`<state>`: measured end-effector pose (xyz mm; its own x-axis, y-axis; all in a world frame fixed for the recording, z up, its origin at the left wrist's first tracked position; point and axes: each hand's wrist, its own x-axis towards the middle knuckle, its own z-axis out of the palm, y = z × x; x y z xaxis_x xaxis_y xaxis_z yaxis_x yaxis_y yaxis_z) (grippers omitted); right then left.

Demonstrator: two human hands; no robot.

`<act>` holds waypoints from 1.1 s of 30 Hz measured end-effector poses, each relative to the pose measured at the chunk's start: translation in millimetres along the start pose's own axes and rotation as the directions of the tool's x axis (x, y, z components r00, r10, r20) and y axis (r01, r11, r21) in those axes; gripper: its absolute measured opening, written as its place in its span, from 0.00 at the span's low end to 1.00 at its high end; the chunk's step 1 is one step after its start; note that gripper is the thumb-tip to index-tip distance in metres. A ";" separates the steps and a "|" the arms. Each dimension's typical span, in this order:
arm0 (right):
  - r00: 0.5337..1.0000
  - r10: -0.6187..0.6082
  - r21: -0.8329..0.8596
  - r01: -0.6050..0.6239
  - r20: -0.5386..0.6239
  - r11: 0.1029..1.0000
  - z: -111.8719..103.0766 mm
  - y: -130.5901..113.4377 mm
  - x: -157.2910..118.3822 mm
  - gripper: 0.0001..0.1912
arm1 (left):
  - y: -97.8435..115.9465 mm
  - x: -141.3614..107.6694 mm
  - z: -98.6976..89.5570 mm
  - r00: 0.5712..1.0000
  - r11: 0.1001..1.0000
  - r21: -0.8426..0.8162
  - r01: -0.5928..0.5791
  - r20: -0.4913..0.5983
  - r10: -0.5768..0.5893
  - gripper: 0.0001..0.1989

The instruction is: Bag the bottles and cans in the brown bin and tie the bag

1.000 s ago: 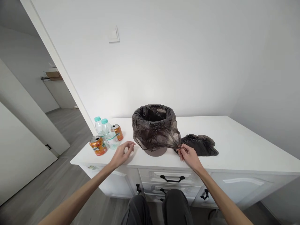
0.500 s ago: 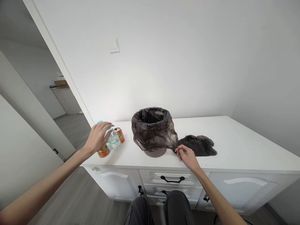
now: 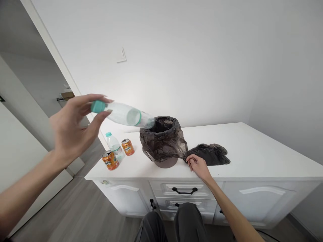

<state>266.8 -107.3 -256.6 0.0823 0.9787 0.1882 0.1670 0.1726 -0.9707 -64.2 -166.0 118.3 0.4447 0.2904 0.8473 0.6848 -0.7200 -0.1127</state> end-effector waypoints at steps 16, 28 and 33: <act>1.000 0.009 0.049 -0.009 -0.002 0.999 1.1 -19.2 1.0 0.10 | -62.9 15.0 176.2 0.698 0.881 -0.305 0.361 0.715 -0.038 0.24; 1.000 0.003 -0.002 -0.004 -0.026 1.000 6.3 -37.6 -6.3 0.10 | -77.2 -41.0 148.7 0.741 0.743 -0.354 0.568 0.613 -0.275 0.29; 1.000 0.010 -0.054 -0.010 -0.016 0.998 6.0 -24.1 -5.5 0.10 | -78.8 -73.0 153.5 0.646 0.552 -0.393 0.736 0.651 -0.398 0.35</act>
<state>256.4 -116.1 -235.1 0.1000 0.9783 0.1813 0.2187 0.1562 -0.9632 -62.0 -33.7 -14.4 0.3911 0.8845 0.2542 0.4780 -0.4313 0.7652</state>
